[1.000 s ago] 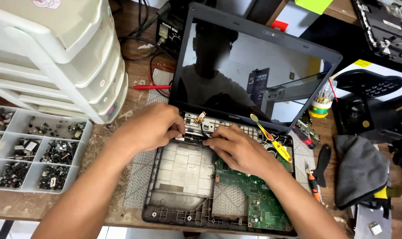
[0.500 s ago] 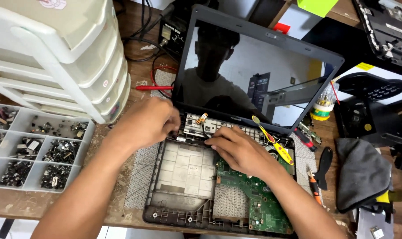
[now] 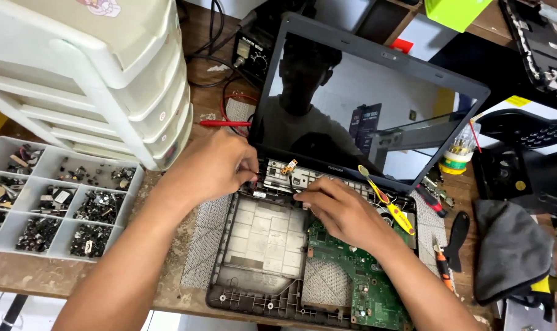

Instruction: Connecting ribbon cables and wire connectors to a laptop motherboard during a repair process.

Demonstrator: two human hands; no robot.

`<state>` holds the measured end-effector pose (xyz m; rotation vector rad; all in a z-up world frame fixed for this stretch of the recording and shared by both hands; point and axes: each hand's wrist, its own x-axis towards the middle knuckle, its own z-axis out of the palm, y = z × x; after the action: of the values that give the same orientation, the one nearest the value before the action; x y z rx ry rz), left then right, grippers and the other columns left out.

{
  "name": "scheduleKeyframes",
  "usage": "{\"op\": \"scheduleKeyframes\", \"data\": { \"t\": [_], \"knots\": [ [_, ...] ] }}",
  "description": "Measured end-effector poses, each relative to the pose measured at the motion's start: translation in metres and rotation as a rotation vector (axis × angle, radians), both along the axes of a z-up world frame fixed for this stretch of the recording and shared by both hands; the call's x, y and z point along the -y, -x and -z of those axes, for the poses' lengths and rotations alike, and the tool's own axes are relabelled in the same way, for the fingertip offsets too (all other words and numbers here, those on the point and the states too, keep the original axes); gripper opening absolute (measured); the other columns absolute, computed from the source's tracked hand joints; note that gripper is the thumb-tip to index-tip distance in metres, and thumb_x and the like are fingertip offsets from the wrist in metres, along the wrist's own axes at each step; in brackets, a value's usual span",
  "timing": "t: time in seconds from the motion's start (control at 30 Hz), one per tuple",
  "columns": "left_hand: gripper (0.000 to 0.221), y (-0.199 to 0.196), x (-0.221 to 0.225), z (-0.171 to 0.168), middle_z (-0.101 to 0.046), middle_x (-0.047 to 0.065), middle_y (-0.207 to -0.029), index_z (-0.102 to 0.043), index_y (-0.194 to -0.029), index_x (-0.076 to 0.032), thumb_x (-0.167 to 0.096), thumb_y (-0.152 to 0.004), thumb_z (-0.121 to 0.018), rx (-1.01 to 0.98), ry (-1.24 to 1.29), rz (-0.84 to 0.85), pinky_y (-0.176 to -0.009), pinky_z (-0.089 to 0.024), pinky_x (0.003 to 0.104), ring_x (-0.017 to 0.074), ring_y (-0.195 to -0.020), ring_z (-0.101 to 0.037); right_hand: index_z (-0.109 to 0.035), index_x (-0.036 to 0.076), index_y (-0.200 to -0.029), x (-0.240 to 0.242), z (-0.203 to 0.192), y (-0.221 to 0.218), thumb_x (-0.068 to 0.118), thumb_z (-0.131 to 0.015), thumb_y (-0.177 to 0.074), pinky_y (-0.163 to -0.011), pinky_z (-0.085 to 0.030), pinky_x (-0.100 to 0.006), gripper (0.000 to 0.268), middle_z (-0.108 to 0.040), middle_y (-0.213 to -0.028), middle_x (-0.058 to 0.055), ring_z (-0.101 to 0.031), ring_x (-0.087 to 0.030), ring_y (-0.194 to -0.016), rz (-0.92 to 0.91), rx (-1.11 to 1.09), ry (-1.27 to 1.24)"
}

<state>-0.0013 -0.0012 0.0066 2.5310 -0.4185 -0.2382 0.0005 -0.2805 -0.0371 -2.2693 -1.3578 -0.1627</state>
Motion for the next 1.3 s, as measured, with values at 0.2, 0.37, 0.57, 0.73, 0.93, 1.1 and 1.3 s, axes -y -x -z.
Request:
{"op": "scheduleKeyframes", "data": {
  "t": [0.2,0.37,0.57,0.73,0.93,1.1,1.3],
  "knots": [
    [0.006,0.001,-0.002,-0.001,-0.078,0.011,-0.080,-0.082,-0.085,-0.011,-0.008,-0.081,-0.078,-0.044,-0.050,0.009,-0.077,-0.061,0.044,0.0311,-0.087,-0.077,-0.072,0.010,-0.104,-0.003,-0.010,0.001,-0.002,-0.063,-0.095,-0.061,-0.049,-0.034,0.018,-0.064,-0.090,-0.003,-0.059,-0.022,-0.062,0.025,0.026,-0.044],
    [0.006,-0.002,0.000,0.007,-0.079,0.010,-0.082,-0.082,-0.085,-0.012,-0.010,-0.081,-0.078,-0.076,-0.048,0.003,-0.079,-0.061,0.044,0.0302,-0.088,-0.077,-0.072,0.010,-0.102,-0.002,-0.005,0.000,-0.002,-0.063,-0.094,-0.060,-0.049,-0.035,0.017,-0.064,-0.088,-0.004,-0.060,-0.024,-0.061,0.025,0.032,-0.034],
    [0.006,-0.004,0.008,0.020,-0.078,0.011,-0.082,-0.082,-0.079,-0.015,-0.010,-0.080,-0.078,-0.082,-0.099,-0.041,-0.078,-0.061,0.049,0.0378,-0.089,-0.076,-0.073,0.009,-0.100,-0.004,-0.005,0.001,-0.002,-0.062,-0.093,-0.057,-0.050,-0.036,0.017,-0.064,-0.086,-0.006,-0.059,-0.025,-0.058,0.016,0.018,-0.048],
    [0.010,-0.005,0.012,0.029,-0.077,0.011,-0.077,-0.081,-0.071,-0.019,-0.011,-0.078,-0.080,-0.048,-0.142,-0.078,-0.076,-0.062,0.049,0.0391,-0.085,-0.075,-0.075,0.007,-0.099,-0.004,-0.004,-0.001,-0.002,-0.064,-0.092,-0.054,-0.051,-0.037,0.016,-0.066,-0.087,-0.008,-0.060,-0.026,-0.058,0.028,-0.014,-0.039],
    [0.007,-0.005,0.005,0.022,-0.077,0.009,-0.077,-0.081,-0.073,-0.020,-0.015,-0.078,-0.078,-0.029,-0.110,-0.079,-0.076,-0.061,0.051,0.0383,-0.082,-0.075,-0.075,0.004,-0.100,-0.003,-0.001,-0.003,-0.002,-0.063,-0.092,-0.056,-0.053,-0.036,0.016,-0.067,-0.088,-0.010,-0.063,-0.027,-0.062,-0.005,-0.009,-0.050],
    [0.008,0.001,-0.004,-0.008,-0.079,0.008,-0.085,-0.083,-0.087,-0.016,-0.014,-0.081,-0.078,-0.012,-0.013,-0.125,-0.083,-0.060,0.050,0.0355,-0.091,-0.076,-0.075,0.004,-0.098,-0.003,-0.002,-0.003,-0.002,-0.065,-0.092,-0.056,-0.053,-0.036,0.013,-0.067,-0.088,-0.010,-0.063,-0.027,-0.062,-0.008,-0.002,-0.034],
    [0.004,-0.007,0.010,0.024,-0.078,0.008,-0.077,-0.082,-0.078,-0.019,-0.018,-0.078,-0.078,-0.042,-0.079,-0.061,-0.076,-0.061,0.049,0.0354,-0.084,-0.076,-0.075,0.003,-0.097,-0.004,-0.003,-0.001,-0.001,-0.065,-0.092,-0.057,-0.054,-0.036,0.012,-0.067,-0.087,-0.010,-0.062,-0.026,-0.062,-0.004,-0.014,-0.048]
  ]
}}
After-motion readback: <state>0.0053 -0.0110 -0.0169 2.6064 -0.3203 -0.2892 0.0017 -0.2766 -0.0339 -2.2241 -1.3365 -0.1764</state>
